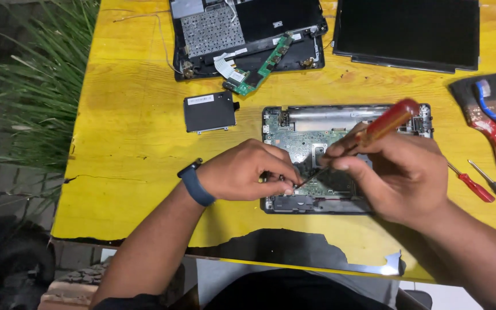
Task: Using a screwdriver to clean and probe components on a disassembled laptop motherboard.
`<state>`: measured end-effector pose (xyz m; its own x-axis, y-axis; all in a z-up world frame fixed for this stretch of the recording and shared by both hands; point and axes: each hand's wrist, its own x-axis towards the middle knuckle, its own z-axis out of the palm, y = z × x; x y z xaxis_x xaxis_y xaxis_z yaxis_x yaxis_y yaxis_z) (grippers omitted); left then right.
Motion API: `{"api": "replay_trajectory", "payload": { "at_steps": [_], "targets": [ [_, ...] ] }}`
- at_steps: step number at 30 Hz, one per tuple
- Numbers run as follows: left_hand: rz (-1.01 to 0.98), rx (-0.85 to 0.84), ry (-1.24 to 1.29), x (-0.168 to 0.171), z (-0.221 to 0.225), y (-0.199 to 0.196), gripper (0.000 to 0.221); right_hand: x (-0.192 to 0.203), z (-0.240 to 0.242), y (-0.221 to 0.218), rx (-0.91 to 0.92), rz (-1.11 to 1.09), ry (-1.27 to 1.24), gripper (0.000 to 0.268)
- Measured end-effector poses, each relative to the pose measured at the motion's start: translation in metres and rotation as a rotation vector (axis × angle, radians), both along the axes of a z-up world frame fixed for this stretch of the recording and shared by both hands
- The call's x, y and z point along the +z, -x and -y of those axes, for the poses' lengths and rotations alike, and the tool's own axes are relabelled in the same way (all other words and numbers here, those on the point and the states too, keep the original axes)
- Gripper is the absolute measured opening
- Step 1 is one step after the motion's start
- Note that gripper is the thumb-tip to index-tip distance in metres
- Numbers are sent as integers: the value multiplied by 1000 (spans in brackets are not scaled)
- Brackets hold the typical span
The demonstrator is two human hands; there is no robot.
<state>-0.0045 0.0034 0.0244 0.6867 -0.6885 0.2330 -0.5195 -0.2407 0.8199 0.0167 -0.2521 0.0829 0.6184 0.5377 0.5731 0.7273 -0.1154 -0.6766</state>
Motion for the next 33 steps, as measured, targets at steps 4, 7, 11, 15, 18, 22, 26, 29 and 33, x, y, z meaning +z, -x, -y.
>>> {"api": "replay_trajectory", "payload": {
  "at_steps": [4, 7, 11, 15, 18, 22, 26, 29, 33],
  "targets": [
    [42, 68, 39, -3, 11, 2, 17, -4, 1, -2, -11, 12, -33, 20],
    [125, 148, 50, -9, 23, 2, 16, -3, 7, 1, -94, -3, 3, 20],
    [255, 207, 34, -20, 41, 10, 17, 3, 14, 10, -121, -16, 53, 17],
    [284, 212, -48, -27, 42, 10, 17, -4, 17, 10, -140, 42, 80, 20],
    [312, 181, -59, -31, 41, 9, 20, -10, 16, 7, -112, 56, 69, 17],
    [289, 147, -58, -33, 41, 9, 20, -14, 17, 6, -102, 52, 49, 18],
    [307, 139, -62, -32, 41, 8, 22, -14, 17, 7, -82, 67, 57, 18],
    [317, 130, -59, -29, 40, 8, 23, -13, 16, 7, -82, 80, 70, 20],
    [298, 100, -84, -25, 39, 9, 16, -16, 16, 3, 156, -22, -54, 11]
  ]
}}
